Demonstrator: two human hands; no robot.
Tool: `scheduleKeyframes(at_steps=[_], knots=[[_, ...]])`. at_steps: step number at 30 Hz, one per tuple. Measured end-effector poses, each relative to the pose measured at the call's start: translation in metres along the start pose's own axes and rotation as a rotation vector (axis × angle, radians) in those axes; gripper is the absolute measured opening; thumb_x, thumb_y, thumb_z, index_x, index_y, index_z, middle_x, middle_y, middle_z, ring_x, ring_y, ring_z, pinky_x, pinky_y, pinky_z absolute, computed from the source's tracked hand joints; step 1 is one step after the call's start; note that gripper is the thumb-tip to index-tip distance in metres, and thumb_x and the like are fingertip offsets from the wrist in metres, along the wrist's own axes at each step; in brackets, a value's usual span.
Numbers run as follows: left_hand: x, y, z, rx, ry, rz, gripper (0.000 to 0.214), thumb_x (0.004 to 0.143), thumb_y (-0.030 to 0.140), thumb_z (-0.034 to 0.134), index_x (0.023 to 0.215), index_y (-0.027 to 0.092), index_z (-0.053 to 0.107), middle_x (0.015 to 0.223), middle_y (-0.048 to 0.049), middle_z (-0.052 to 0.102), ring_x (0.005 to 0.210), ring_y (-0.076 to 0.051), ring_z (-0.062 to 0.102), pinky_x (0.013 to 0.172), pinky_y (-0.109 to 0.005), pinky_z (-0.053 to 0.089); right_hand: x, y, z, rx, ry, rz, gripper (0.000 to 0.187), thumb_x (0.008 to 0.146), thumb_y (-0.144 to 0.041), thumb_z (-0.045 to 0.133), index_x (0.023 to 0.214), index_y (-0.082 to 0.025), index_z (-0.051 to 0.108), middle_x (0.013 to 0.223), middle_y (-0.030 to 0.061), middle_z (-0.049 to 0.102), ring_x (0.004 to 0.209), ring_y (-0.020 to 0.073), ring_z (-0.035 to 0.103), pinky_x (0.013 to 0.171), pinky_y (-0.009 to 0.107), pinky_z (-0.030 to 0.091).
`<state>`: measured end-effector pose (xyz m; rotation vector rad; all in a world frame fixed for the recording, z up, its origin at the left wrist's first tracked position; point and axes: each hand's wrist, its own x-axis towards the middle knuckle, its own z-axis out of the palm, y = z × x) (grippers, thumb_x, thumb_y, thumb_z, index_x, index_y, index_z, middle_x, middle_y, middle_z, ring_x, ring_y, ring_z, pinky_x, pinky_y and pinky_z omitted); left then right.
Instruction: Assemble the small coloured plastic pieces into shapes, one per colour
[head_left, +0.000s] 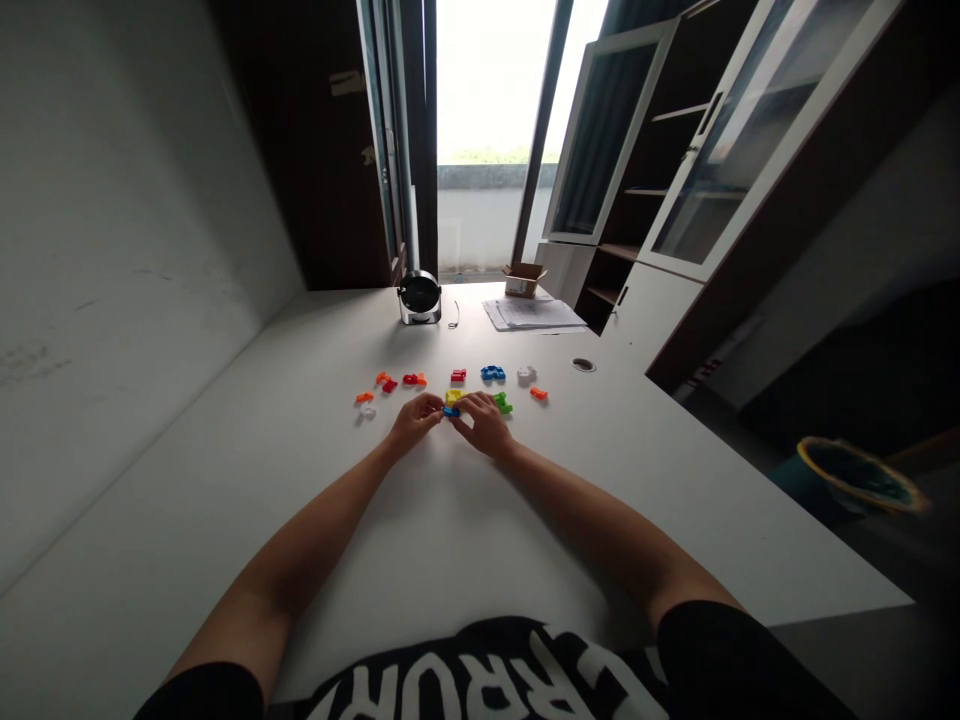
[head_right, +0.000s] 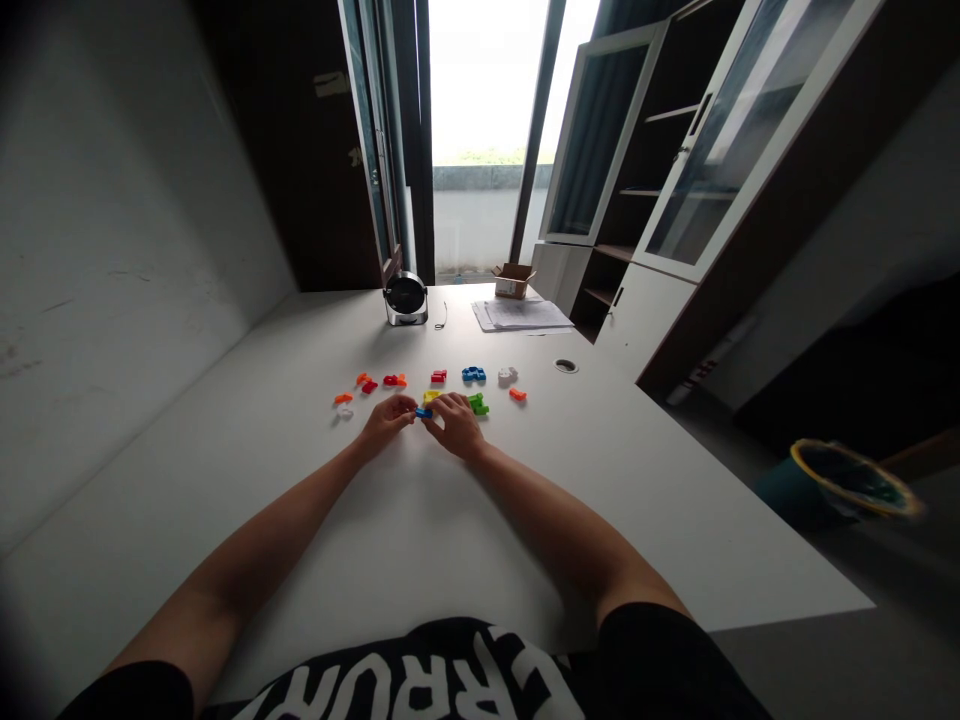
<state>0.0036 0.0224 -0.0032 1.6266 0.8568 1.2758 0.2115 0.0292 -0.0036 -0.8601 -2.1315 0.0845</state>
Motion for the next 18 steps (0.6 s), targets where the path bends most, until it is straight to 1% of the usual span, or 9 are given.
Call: scheduleKeyframes(at_steps=[6, 12, 15, 18], knots=[[0.0001, 0.0005, -0.0001, -0.005, -0.01, -0.026, 0.023, 0.088, 0.035, 0.069, 0.098, 0.014, 0.068, 0.09, -0.0055, 0.067, 0.079, -0.016, 0.063, 0.075, -0.031, 0.053, -0.0008, 0.0021, 0.0001, -0.05, -0.007, -0.005, 0.011, 0.096, -0.032, 0.063, 0.104, -0.026, 0.067, 0.103, 0.006, 0.07, 0.098, 0.0253, 0.058, 0.089, 0.041, 0.043], [-0.0008, 0.0009, -0.0005, 0.031, -0.026, -0.033, 0.025, 0.085, 0.036, 0.073, 0.097, 0.014, 0.068, 0.089, -0.0059, 0.068, 0.077, -0.015, 0.062, 0.073, -0.03, 0.051, -0.0013, 0.0018, 0.0022, -0.049, -0.007, 0.003, 0.012, 0.098, -0.031, 0.06, 0.107, -0.025, 0.067, 0.094, 0.005, 0.07, 0.09, 0.0239, 0.059, 0.085, 0.04, 0.043], [-0.0009, 0.0, -0.0006, 0.046, -0.023, -0.027, 0.025, 0.085, 0.036, 0.072, 0.097, 0.014, 0.068, 0.089, -0.0055, 0.068, 0.076, -0.015, 0.062, 0.073, -0.029, 0.05, -0.0008, 0.0007, 0.0014, -0.03, 0.001, 0.007, 0.013, 0.098, -0.029, 0.06, 0.109, -0.025, 0.066, 0.097, 0.0051, 0.071, 0.092, 0.0242, 0.06, 0.086, 0.04, 0.043], [-0.0014, -0.0007, -0.0008, 0.063, -0.032, -0.025, 0.025, 0.085, 0.036, 0.072, 0.097, 0.015, 0.067, 0.088, -0.0049, 0.068, 0.075, -0.014, 0.061, 0.072, -0.029, 0.049, 0.0, -0.0005, -0.0006, -0.009, 0.007, 0.012, 0.014, 0.097, -0.031, 0.061, 0.109, -0.025, 0.066, 0.1, 0.0053, 0.071, 0.093, 0.0242, 0.06, 0.086, 0.04, 0.044]])
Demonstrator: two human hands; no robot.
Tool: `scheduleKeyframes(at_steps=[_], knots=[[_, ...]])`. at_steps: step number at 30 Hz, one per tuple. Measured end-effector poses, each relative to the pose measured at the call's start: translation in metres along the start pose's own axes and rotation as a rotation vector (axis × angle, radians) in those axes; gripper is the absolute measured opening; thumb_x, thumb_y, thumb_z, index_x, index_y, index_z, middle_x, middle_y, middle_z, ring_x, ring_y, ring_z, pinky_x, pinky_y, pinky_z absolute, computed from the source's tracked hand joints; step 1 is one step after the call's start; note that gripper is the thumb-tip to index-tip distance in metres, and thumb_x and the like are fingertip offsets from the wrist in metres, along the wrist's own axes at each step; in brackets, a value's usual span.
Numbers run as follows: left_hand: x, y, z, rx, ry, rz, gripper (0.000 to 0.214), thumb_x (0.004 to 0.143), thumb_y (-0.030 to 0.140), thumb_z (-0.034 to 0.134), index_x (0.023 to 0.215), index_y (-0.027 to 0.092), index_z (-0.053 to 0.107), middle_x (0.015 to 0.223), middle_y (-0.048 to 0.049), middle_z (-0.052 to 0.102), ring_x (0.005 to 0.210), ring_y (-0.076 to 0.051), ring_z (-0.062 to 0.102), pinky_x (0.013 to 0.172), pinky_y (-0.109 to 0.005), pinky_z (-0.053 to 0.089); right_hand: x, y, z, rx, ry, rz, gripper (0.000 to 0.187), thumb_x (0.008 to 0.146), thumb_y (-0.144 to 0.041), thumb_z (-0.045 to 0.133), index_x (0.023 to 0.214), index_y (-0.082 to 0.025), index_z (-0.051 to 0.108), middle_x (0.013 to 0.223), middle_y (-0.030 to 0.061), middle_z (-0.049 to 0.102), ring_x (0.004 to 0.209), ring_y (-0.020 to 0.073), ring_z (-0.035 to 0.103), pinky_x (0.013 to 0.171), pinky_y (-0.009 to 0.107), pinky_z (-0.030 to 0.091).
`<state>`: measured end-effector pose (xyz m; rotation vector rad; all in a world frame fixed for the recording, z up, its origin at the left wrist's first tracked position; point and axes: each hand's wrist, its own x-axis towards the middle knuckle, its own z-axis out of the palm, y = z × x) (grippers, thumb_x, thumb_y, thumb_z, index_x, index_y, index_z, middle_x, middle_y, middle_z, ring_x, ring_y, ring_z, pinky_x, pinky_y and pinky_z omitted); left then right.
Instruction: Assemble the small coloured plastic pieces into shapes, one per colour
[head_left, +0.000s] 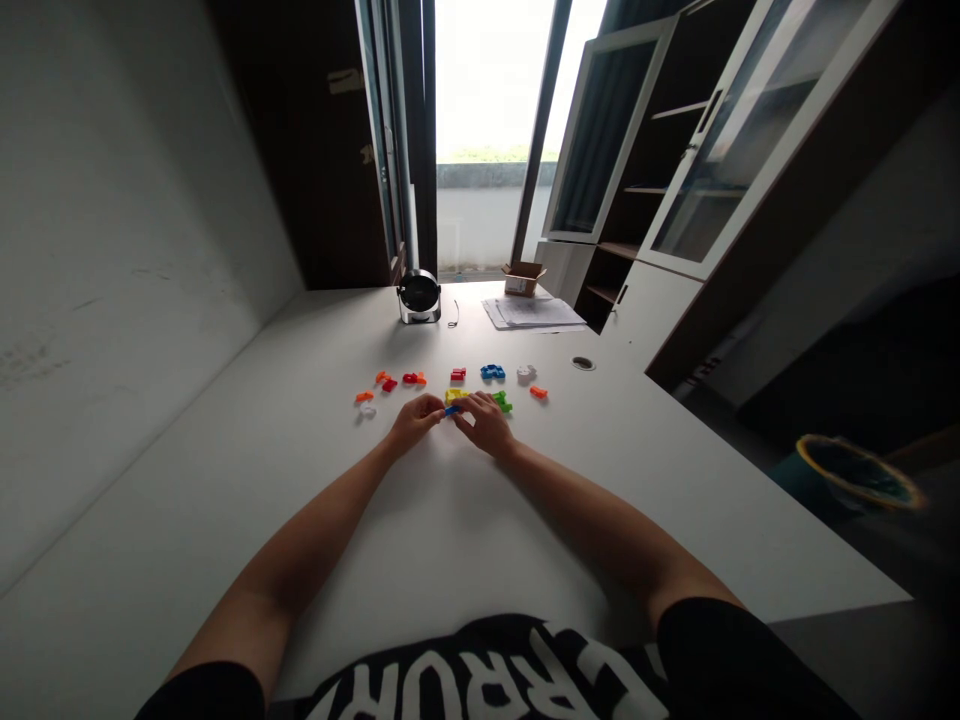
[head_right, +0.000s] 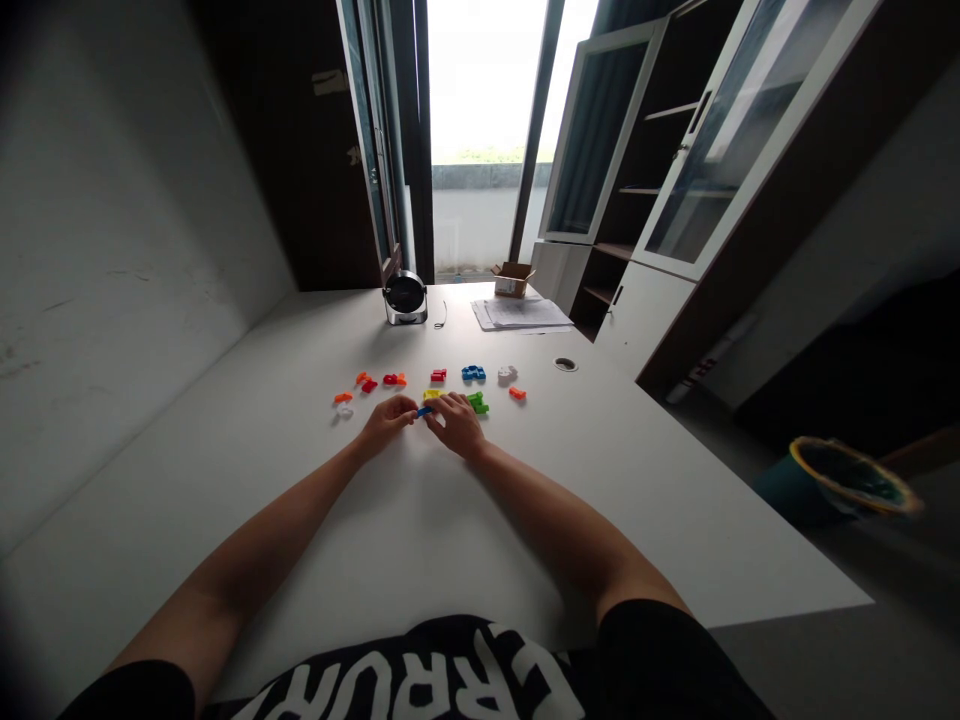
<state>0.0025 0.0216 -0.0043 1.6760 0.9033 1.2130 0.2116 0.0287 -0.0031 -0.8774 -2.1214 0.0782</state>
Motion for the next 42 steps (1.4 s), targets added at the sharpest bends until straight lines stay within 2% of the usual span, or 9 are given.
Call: scheduleKeyframes(at_steps=[10, 20, 27, 32, 36, 42], knots=[[-0.0007, 0.0004, 0.0012, 0.065, -0.002, -0.013, 0.026, 0.084, 0.035, 0.073, 0.1, 0.016, 0.066, 0.09, -0.0043, 0.066, 0.073, -0.013, 0.058, 0.068, -0.026, 0.047, 0.0001, -0.0003, -0.0012, 0.009, 0.009, 0.015, 0.011, 0.099, -0.029, 0.058, 0.105, -0.024, 0.066, 0.101, 0.006, 0.07, 0.094, 0.0243, 0.06, 0.086, 0.039, 0.045], [0.0011, -0.0032, 0.0012, -0.052, -0.018, -0.023, 0.029, 0.083, 0.037, 0.075, 0.097, 0.014, 0.067, 0.088, -0.006, 0.069, 0.078, -0.015, 0.063, 0.073, -0.029, 0.05, 0.0001, -0.0032, -0.0006, 0.115, -0.01, -0.009, 0.015, 0.101, -0.029, 0.054, 0.108, -0.024, 0.065, 0.099, 0.0068, 0.07, 0.093, 0.0236, 0.064, 0.082, 0.039, 0.051], [0.0003, 0.0015, 0.0011, -0.118, -0.069, -0.034, 0.037, 0.083, 0.034, 0.076, 0.112, 0.015, 0.065, 0.092, -0.0072, 0.072, 0.086, -0.018, 0.067, 0.081, -0.032, 0.051, 0.0002, -0.0036, -0.0006, 0.163, 0.006, -0.005, 0.013, 0.101, -0.031, 0.054, 0.105, -0.023, 0.064, 0.096, 0.0062, 0.069, 0.089, 0.022, 0.064, 0.079, 0.036, 0.051], [-0.0007, 0.0037, -0.0002, -0.088, -0.092, -0.048, 0.037, 0.083, 0.032, 0.075, 0.116, 0.016, 0.068, 0.094, -0.0077, 0.071, 0.085, -0.017, 0.066, 0.079, -0.031, 0.05, 0.0004, -0.0031, -0.0002, 0.124, 0.017, -0.001, 0.013, 0.1, -0.034, 0.057, 0.1, -0.023, 0.064, 0.095, 0.0064, 0.068, 0.09, 0.0226, 0.062, 0.08, 0.037, 0.051], [-0.0004, 0.0013, -0.0005, -0.06, -0.109, -0.061, 0.035, 0.084, 0.034, 0.074, 0.114, 0.015, 0.069, 0.095, -0.0085, 0.07, 0.085, -0.018, 0.064, 0.077, -0.031, 0.05, 0.0008, -0.0029, -0.0013, 0.093, -0.005, -0.021, 0.016, 0.101, -0.034, 0.055, 0.096, -0.024, 0.066, 0.097, 0.0065, 0.068, 0.095, 0.0229, 0.061, 0.084, 0.037, 0.051], [0.0011, -0.0043, 0.0001, -0.099, -0.052, -0.053, 0.029, 0.081, 0.034, 0.077, 0.101, 0.014, 0.069, 0.09, -0.0064, 0.069, 0.08, -0.016, 0.063, 0.077, -0.031, 0.05, 0.001, -0.0051, -0.005, 0.087, -0.014, -0.029, 0.016, 0.102, -0.032, 0.053, 0.1, -0.026, 0.068, 0.102, 0.0066, 0.068, 0.099, 0.0235, 0.061, 0.087, 0.039, 0.05]])
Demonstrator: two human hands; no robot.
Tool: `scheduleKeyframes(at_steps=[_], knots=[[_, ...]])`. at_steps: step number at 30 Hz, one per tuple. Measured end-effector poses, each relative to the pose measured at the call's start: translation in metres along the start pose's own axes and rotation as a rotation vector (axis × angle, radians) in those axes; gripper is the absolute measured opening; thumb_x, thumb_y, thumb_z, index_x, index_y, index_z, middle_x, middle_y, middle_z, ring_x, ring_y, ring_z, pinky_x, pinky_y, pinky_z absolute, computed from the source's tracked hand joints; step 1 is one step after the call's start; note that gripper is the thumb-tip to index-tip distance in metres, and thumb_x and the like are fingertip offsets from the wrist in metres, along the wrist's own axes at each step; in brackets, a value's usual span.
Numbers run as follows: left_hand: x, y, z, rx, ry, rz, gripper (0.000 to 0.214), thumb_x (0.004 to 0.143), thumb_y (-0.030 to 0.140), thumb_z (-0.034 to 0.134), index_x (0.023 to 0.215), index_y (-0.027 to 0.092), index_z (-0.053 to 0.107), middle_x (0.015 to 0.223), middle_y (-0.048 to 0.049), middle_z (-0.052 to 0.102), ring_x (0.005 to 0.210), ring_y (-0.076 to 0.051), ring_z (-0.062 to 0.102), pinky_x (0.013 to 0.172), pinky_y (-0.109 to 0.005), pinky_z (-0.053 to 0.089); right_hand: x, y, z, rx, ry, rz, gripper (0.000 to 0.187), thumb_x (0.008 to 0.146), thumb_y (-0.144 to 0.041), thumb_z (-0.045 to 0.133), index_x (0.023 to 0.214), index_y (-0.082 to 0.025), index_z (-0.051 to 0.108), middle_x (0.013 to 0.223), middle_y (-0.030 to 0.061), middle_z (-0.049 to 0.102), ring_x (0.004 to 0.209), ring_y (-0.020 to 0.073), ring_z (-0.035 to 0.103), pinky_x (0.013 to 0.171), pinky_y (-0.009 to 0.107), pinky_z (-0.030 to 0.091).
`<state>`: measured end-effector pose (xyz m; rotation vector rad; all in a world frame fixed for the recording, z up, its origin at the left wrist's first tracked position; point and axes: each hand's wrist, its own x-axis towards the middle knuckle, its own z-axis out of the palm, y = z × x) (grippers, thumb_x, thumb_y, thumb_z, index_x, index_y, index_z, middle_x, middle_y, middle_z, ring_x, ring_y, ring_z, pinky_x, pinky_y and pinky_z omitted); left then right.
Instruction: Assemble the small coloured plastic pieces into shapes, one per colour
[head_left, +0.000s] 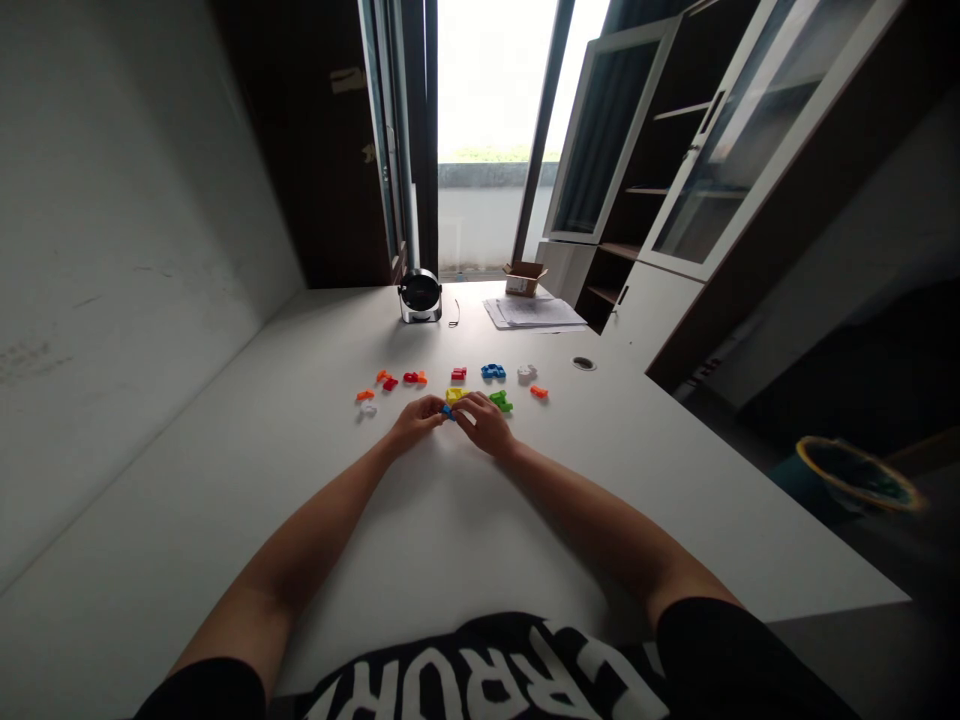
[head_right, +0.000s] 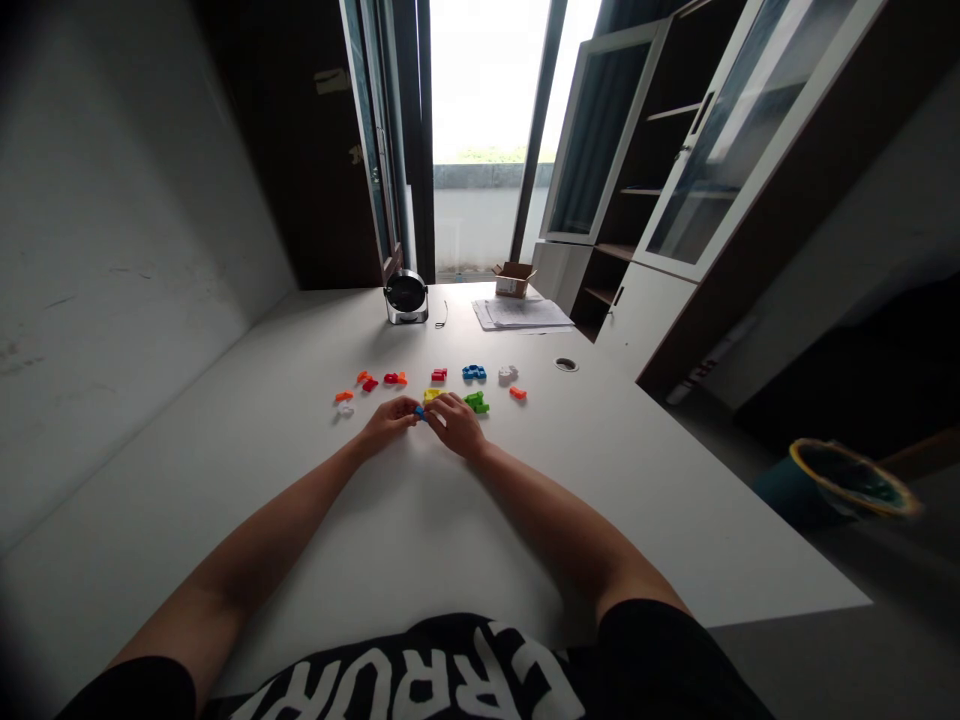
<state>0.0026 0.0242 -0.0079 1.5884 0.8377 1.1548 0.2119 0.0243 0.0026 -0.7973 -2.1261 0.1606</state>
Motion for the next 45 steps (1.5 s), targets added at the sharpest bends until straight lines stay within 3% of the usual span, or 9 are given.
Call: scheduleKeyframes(at_steps=[10, 19, 37, 45], knots=[[0.0, 0.004, 0.0, -0.121, 0.007, -0.001, 0.03, 0.081, 0.03, 0.077, 0.104, 0.014, 0.067, 0.095, -0.0078, 0.069, 0.082, -0.016, 0.064, 0.082, -0.033, 0.052, -0.001, 0.005, 0.004, -0.085, 0.025, 0.04, 0.011, 0.095, -0.032, 0.064, 0.103, -0.026, 0.068, 0.104, 0.0071, 0.068, 0.101, 0.0263, 0.059, 0.089, 0.043, 0.048], [-0.003, 0.012, -0.002, 0.027, 0.025, -0.052, 0.031, 0.09, 0.041, 0.064, 0.108, 0.015, 0.066, 0.077, -0.0023, 0.065, 0.068, -0.013, 0.059, 0.065, -0.026, 0.048, -0.001, 0.004, 0.002, -0.092, 0.024, 0.04, 0.01, 0.096, -0.03, 0.061, 0.104, -0.026, 0.067, 0.106, 0.007, 0.067, 0.101, 0.0266, 0.058, 0.088, 0.043, 0.047], [-0.001, 0.011, -0.001, -0.057, 0.01, -0.044, 0.028, 0.081, 0.031, 0.073, 0.104, 0.016, 0.066, 0.091, -0.0049, 0.069, 0.077, -0.014, 0.062, 0.076, -0.03, 0.051, -0.001, 0.003, 0.003, -0.105, 0.016, 0.055, 0.011, 0.096, -0.031, 0.062, 0.103, -0.025, 0.067, 0.107, 0.0074, 0.067, 0.102, 0.0267, 0.058, 0.09, 0.043, 0.046], [0.0, 0.006, -0.001, -0.01, 0.025, -0.065, 0.028, 0.089, 0.036, 0.066, 0.106, 0.014, 0.065, 0.082, -0.0052, 0.069, 0.074, -0.014, 0.062, 0.069, -0.027, 0.048, -0.001, 0.003, 0.003, -0.113, 0.018, 0.032, 0.013, 0.098, -0.032, 0.061, 0.107, -0.026, 0.067, 0.109, 0.0067, 0.067, 0.103, 0.0264, 0.058, 0.091, 0.042, 0.046]])
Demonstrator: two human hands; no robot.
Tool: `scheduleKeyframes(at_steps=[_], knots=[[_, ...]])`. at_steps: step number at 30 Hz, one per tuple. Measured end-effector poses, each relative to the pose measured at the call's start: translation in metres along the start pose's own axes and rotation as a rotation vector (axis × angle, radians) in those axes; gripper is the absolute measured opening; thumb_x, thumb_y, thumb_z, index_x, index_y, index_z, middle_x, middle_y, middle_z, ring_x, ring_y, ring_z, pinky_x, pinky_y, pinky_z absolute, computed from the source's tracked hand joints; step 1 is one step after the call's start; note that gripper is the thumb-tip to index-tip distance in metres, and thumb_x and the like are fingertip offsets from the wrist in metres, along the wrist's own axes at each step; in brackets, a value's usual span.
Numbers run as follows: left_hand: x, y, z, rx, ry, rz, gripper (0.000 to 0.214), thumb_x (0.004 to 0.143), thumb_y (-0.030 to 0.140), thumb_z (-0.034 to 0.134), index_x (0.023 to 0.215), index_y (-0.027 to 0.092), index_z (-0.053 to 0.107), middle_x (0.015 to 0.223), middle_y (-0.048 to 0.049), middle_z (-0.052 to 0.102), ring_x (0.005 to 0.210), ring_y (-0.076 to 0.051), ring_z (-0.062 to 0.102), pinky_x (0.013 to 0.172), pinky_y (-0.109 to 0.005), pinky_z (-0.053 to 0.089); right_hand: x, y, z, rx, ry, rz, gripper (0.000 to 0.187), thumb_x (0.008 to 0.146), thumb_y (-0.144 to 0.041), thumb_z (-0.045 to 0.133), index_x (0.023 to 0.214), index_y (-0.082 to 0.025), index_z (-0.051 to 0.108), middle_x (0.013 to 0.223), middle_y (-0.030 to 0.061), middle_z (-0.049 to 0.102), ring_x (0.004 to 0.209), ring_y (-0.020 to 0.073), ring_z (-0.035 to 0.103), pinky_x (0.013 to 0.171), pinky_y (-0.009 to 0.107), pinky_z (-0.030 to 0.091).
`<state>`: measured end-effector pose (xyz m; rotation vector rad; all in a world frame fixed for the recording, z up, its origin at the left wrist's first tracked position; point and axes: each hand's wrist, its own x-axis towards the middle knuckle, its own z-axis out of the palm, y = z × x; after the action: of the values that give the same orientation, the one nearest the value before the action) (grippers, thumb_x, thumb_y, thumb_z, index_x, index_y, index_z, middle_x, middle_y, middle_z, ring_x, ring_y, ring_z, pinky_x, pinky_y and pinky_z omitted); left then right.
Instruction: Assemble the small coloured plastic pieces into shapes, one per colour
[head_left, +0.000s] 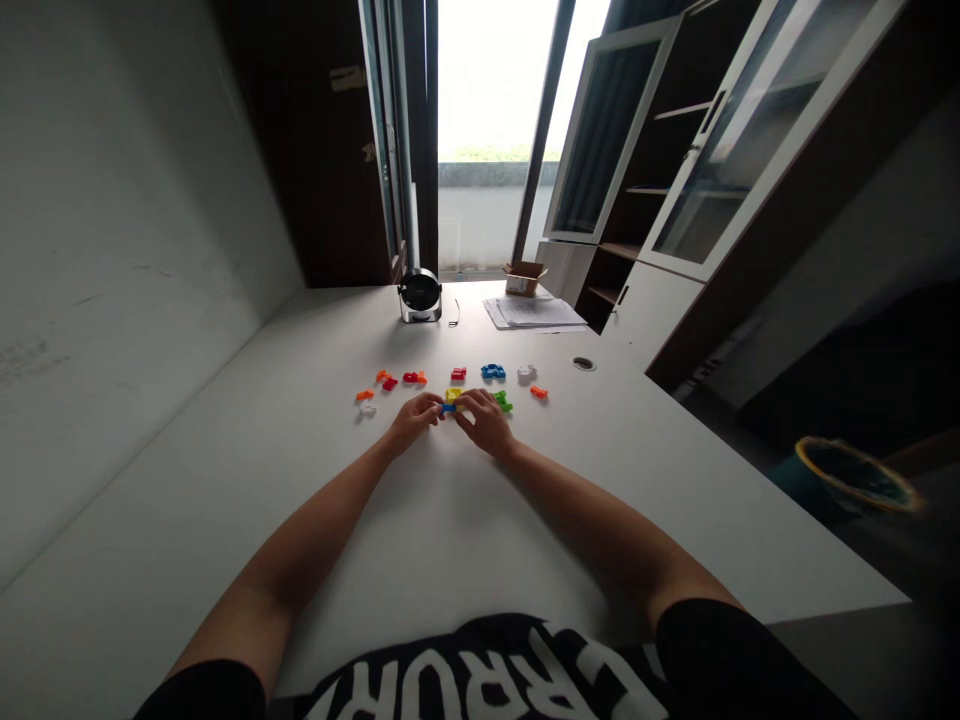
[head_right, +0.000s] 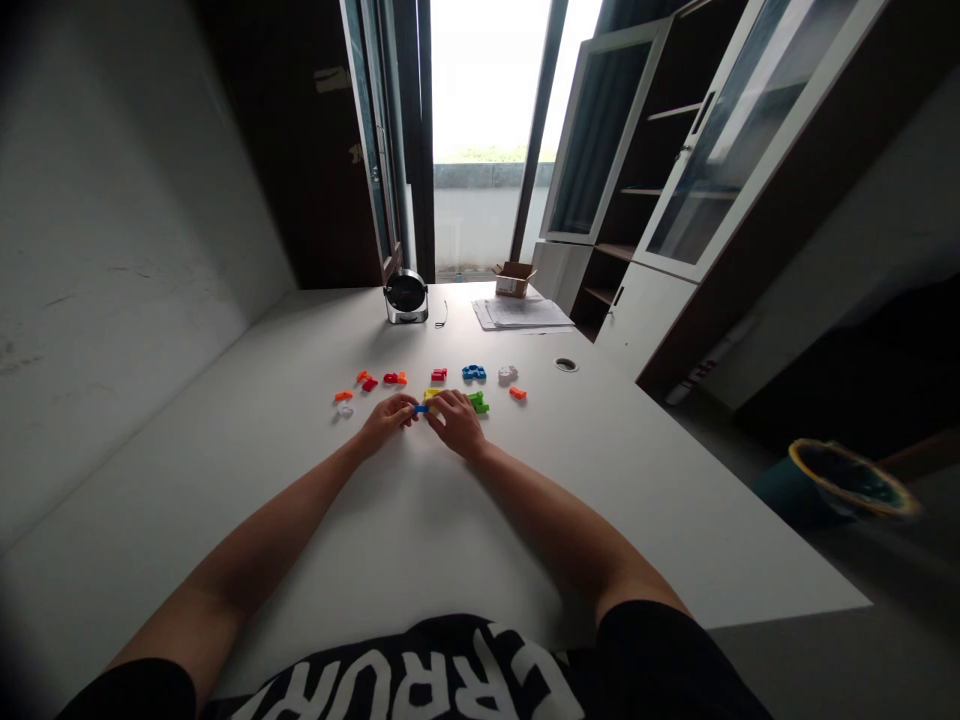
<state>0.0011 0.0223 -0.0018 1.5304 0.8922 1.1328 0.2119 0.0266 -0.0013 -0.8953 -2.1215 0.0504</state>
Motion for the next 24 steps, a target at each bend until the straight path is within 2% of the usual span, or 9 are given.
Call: scheduleKeyframes(at_steps=[10, 24], knots=[[0.0022, -0.0065, -0.0025, 0.017, -0.013, -0.013, 0.031, 0.093, 0.042, 0.061, 0.104, 0.013, 0.065, 0.078, -0.0046, 0.069, 0.069, -0.014, 0.062, 0.066, -0.027, 0.048, -0.0011, 0.0045, 0.0038, 0.013, 0.006, -0.032, 0.014, 0.099, -0.031, 0.058, 0.11, -0.027, 0.066, 0.109, 0.0072, 0.066, 0.103, 0.0267, 0.057, 0.088, 0.043, 0.047], [0.0016, -0.0044, -0.0022, 0.008, -0.04, 0.01, 0.028, 0.088, 0.034, 0.068, 0.107, 0.014, 0.064, 0.09, -0.0071, 0.071, 0.084, -0.018, 0.066, 0.076, -0.031, 0.049, 0.0, -0.0033, -0.0001, 0.019, -0.004, -0.022, 0.013, 0.097, -0.027, 0.059, 0.11, -0.026, 0.064, 0.111, 0.007, 0.067, 0.106, 0.0273, 0.058, 0.091, 0.044, 0.046]])
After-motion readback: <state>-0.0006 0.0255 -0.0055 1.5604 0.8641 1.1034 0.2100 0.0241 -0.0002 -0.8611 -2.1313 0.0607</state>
